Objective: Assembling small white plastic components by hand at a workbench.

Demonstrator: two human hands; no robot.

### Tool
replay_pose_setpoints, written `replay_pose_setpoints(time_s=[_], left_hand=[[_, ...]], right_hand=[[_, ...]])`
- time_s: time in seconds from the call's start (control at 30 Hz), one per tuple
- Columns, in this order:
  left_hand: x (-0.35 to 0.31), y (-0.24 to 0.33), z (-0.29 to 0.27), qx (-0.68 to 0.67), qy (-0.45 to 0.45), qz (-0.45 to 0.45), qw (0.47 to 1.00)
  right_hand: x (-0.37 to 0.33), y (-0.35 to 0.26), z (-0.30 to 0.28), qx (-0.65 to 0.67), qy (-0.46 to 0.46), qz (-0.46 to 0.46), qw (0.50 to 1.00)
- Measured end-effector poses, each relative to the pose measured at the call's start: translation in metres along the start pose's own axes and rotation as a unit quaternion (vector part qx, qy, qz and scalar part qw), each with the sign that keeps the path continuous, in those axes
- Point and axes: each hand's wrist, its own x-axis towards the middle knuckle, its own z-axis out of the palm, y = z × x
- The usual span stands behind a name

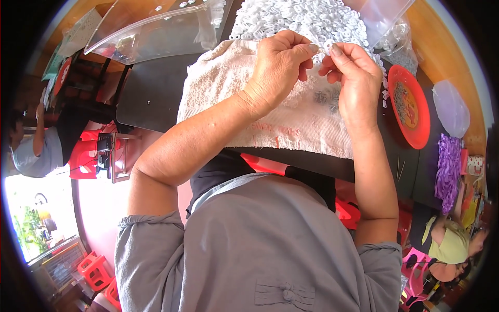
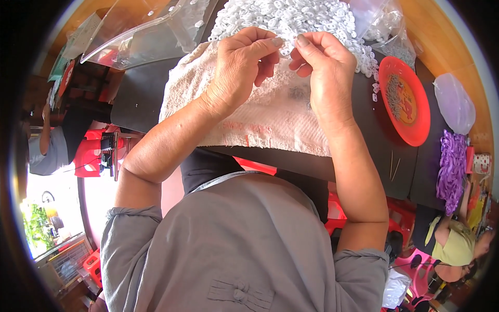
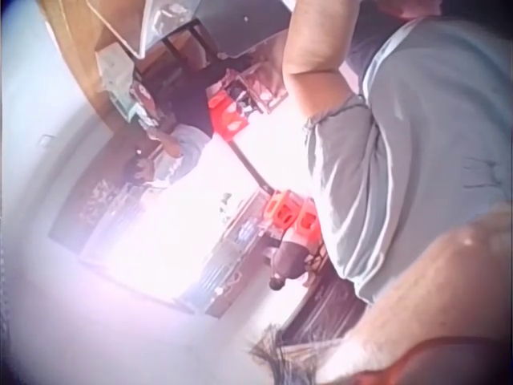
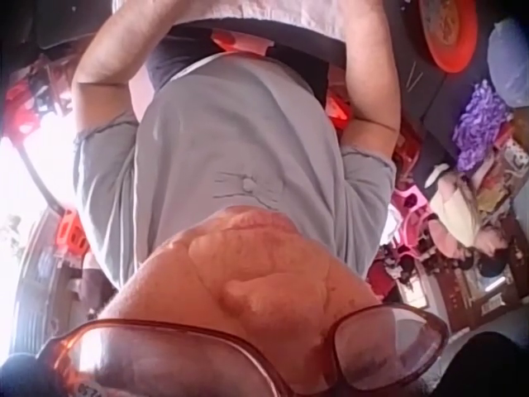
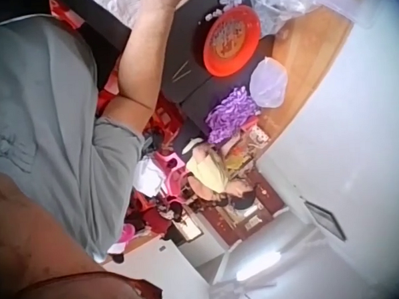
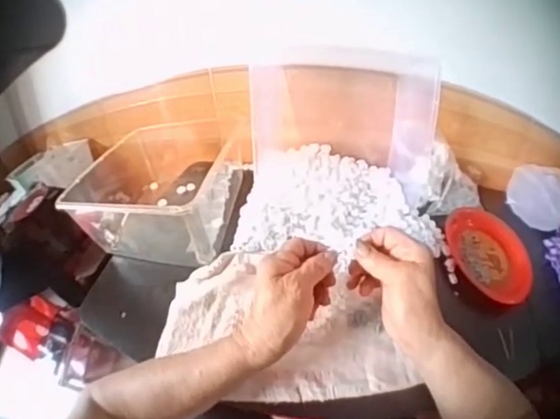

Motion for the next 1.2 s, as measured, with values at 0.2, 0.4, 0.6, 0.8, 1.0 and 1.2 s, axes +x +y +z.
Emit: replay_pose_setpoints(time_s=[0.2,0.4,0.6,0.8,1.0,1.2], left_hand=[[0.000,0.000,0.001,0.004,0.011,0.016,1.000],[-0.002,0.002,0.001,0.052,0.008,0.038,0.998],[0.001,0.000,0.003,0.021,-0.017,0.026,0.999],[0.001,0.011,-0.001,-0.043,-0.099,0.045,0.993],[0.001,0.010,-0.003,0.009,-0.116,0.044,0.992],[-0.003,0.013,-0.002,0.049,-0.091,0.091,0.991]], right_hand=[[0.001,0.000,-0.001,0.009,-0.002,0.010,1.000],[0.001,-0.001,-0.001,0.013,-0.018,0.021,1.000],[0.004,-0.003,-0.003,0.008,-0.040,0.020,0.999],[0.009,-0.016,-0.022,-0.020,-0.124,0.044,0.991],[0.010,-0.020,-0.027,-0.027,-0.170,0.066,0.983],[0.009,-0.021,-0.027,-0.018,-0.192,0.091,0.977]])
